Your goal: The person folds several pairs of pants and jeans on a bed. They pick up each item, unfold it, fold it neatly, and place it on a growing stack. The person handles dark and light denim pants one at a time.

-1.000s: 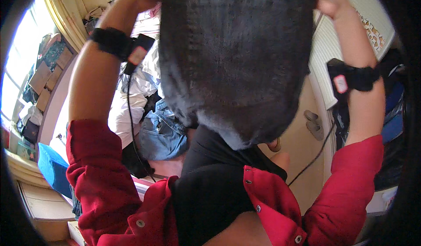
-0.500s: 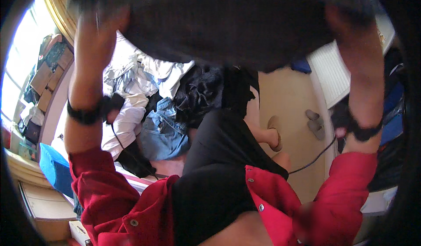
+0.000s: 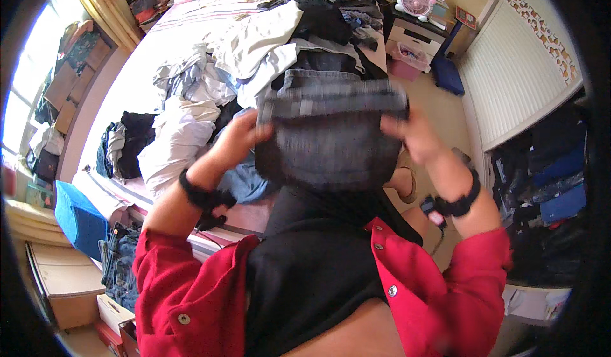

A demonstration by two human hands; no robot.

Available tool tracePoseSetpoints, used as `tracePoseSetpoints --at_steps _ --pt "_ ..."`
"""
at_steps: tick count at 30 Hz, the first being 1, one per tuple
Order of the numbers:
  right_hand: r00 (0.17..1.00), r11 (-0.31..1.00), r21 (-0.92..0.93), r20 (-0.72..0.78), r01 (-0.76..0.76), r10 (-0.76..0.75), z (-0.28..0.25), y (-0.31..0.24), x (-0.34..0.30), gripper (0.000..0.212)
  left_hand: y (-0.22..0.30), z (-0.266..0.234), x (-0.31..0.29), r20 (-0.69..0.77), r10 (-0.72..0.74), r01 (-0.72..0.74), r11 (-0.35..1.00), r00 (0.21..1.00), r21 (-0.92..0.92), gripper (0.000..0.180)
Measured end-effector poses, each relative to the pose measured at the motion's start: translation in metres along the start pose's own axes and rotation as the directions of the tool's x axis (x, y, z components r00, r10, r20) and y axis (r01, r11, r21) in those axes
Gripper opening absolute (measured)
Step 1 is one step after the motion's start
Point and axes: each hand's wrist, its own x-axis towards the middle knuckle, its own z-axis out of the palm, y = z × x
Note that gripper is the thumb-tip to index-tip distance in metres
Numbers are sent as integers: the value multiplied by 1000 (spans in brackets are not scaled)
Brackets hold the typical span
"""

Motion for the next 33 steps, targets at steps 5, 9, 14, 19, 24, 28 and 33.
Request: tracePoseSetpoints --at_steps 5,9,14,19,24,28,33 --pt "959 983 141 -241 -121 152 -45 63 91 63 -66 11 66 -262 -600 468 775 756 -425 42" --pt "768 764 240 -98 -599 633 -51 139 67 92 -113 47 43 232 -709 586 304 666 -751 52" --pt "785 682 442 88 -583 614 -60 163 47 52 -117 55 15 286 -553 551 402 782 -731 53" --pt "801 795 177 -53 -580 596 -58 131 50 47 -85 47 10 236 -614 609 517 753 -601 58" --pt "874 865 123 52 -486 484 -39 102 22 57 -78 67 -25 -142 -498 454 853 855 -257 63" --pt "853 832 192 76 -521 516 -24 109 10 63 -104 31 -63 -369 -487 443 873 792 -201 75" --pt "850 833 188 16 -520 527 -32 118 10 64 -164 -78 -153 -990 108 894 427 96 133 108"
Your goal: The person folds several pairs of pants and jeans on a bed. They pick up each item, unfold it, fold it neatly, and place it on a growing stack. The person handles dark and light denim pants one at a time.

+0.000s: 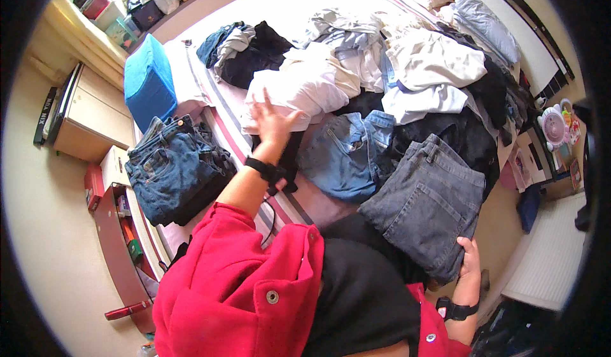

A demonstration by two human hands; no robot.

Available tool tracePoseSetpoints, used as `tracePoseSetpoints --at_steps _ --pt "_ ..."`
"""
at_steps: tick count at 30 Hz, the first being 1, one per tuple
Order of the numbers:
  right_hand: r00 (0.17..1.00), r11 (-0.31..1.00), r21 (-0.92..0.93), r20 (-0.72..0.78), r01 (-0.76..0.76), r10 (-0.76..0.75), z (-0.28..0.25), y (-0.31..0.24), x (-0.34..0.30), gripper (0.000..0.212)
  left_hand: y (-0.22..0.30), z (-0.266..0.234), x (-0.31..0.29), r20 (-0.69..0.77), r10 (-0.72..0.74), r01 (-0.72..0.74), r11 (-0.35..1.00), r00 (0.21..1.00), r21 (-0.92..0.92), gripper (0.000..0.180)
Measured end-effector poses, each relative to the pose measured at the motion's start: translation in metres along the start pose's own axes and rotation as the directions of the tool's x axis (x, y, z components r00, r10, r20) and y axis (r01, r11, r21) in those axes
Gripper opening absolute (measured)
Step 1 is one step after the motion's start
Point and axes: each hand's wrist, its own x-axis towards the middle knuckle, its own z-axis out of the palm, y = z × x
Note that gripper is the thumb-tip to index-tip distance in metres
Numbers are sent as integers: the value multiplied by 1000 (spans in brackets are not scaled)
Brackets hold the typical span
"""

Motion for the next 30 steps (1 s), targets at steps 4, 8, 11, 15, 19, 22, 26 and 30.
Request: tracePoseSetpoints --at_steps 4,8,11,15,19,22,26,30 --pt "999 999 34 34 -40 38 -3 2 2 60 -84 38 41 501 -156 417 780 852 -467 114" --pt "998 998 37 -8 -56 56 0 6 3 59 -89 61 33 532 -115 508 516 839 -690 75" --pt "995 991 99 52 -89 85 0 9 3 58 -59 49 15 632 -178 652 313 755 -691 78" --pt "995 992 80 -17 -94 96 -4 11 3 57 -17 30 -30 545 -96 294 911 833 -290 85" --pt "993 991 72 -28 -112 114 -4 9 1 57 10 28 -37 501 -36 253 893 865 -372 93" --pt "996 993 86 -26 -79 82 3 3 0 58 30 26 -44 407 84 74 931 910 -358 73" --pt "998 998 40 -44 -38 40 15 -10 -6 59 66 22 -80 317 548 -310 765 774 -564 55" --pt "997 1000 -13 -69 -25 24 23 -19 -8 62 82 19 -101 371 659 -525 749 655 -404 70"
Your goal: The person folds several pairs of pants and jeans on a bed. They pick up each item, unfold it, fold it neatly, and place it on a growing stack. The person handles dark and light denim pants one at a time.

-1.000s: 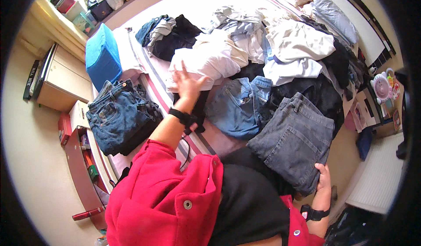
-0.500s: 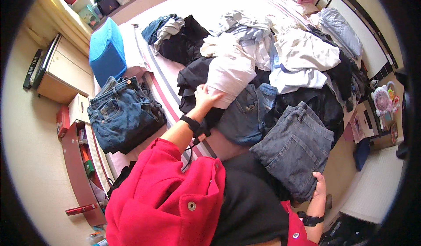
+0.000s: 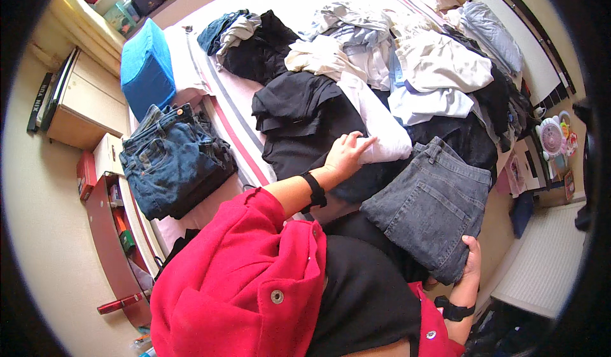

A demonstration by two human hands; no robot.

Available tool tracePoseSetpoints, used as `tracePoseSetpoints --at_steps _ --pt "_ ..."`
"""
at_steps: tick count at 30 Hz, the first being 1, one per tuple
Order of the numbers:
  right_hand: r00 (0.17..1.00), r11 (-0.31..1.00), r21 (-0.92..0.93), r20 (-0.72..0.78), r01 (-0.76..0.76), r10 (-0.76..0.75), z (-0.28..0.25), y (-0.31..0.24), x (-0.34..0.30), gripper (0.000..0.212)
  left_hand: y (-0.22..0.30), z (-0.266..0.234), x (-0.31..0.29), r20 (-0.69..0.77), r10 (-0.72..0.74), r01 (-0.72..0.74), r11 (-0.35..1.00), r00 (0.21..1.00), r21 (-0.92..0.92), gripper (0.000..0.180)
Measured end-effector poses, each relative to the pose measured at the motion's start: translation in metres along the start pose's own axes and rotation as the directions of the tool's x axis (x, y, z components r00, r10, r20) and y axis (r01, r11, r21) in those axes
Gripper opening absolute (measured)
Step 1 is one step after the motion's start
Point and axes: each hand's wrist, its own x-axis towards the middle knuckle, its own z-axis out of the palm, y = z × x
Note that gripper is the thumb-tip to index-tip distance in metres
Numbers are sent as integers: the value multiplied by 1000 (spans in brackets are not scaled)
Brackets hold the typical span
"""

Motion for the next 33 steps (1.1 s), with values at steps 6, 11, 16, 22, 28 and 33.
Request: tracePoseSetpoints --at_steps 6,11,16,22,28,33 --pt "1000 1000 6 -6 22 -22 3 2 0 63 -27 -22 -25 -21 134 -135 945 991 -297 95" --pt "1000 999 39 22 -22 21 2 2 0 62 -98 -43 -26 -359 -253 350 906 899 239 92" --pt "1000 1000 5 -15 10 -10 0 1 0 60 -185 -55 -32 -38 -984 662 144 171 -736 94" --pt "997 997 75 78 -28 22 -3 5 3 59 -203 -41 -45 751 -546 491 -571 371 -658 58" --pt "999 999 21 12 -44 44 -7 5 6 59 -171 -35 -45 467 -763 515 -208 446 -832 42" --pt "1000 999 45 20 -7 6 -5 7 4 60 -134 -38 -32 484 -653 379 -309 582 -872 41"
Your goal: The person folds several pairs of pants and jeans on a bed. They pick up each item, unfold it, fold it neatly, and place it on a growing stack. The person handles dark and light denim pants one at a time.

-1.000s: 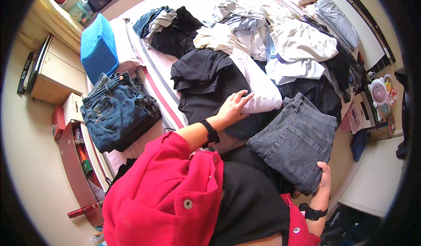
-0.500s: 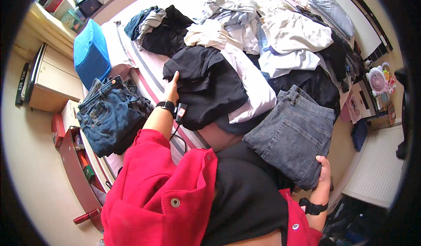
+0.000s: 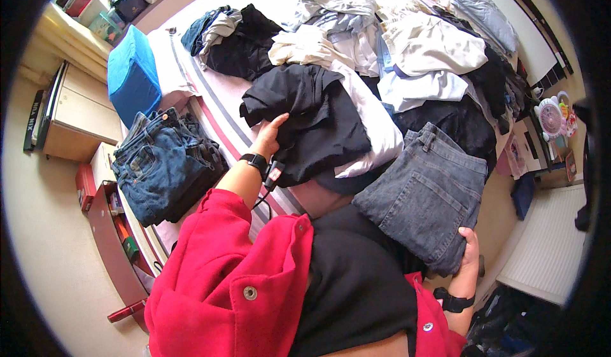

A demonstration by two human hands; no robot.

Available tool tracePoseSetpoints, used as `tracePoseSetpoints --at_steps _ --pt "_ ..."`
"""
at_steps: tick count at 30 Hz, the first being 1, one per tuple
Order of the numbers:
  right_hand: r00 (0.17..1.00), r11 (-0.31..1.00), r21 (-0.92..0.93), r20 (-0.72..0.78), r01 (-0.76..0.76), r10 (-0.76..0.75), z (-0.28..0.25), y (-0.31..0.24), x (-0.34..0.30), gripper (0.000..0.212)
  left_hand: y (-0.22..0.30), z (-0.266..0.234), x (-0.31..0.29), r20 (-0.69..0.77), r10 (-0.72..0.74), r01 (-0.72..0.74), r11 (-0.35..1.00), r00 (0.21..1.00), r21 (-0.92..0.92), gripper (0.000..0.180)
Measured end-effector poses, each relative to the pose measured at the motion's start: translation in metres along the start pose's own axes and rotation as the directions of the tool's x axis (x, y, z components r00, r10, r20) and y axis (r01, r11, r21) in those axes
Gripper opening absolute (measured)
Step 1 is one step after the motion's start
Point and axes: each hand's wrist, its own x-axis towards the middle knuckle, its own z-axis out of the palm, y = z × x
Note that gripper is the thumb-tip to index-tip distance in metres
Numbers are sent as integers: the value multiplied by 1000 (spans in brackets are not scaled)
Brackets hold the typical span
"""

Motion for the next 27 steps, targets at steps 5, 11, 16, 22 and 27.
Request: tracePoseSetpoints --at_steps 5,11,16,22,27 --pt "1000 1000 -25 2 14 -14 5 -3 -2 62 7 54 10 132 34 -9 982 991 -189 32" --pt "999 999 -5 -2 50 -50 20 -26 -29 62 4 187 55 424 -86 192 958 902 -215 34" --pt "990 993 -24 -84 113 -115 32 -40 -53 64 -44 286 63 527 25 109 969 849 -221 37" --pt "965 993 48 -244 112 -97 62 -54 -79 65 -66 240 87 64 -226 185 905 972 384 46" --pt "974 963 219 -196 159 -116 121 -88 -97 68 -54 208 44 27 -15 -2 848 1000 530 47"
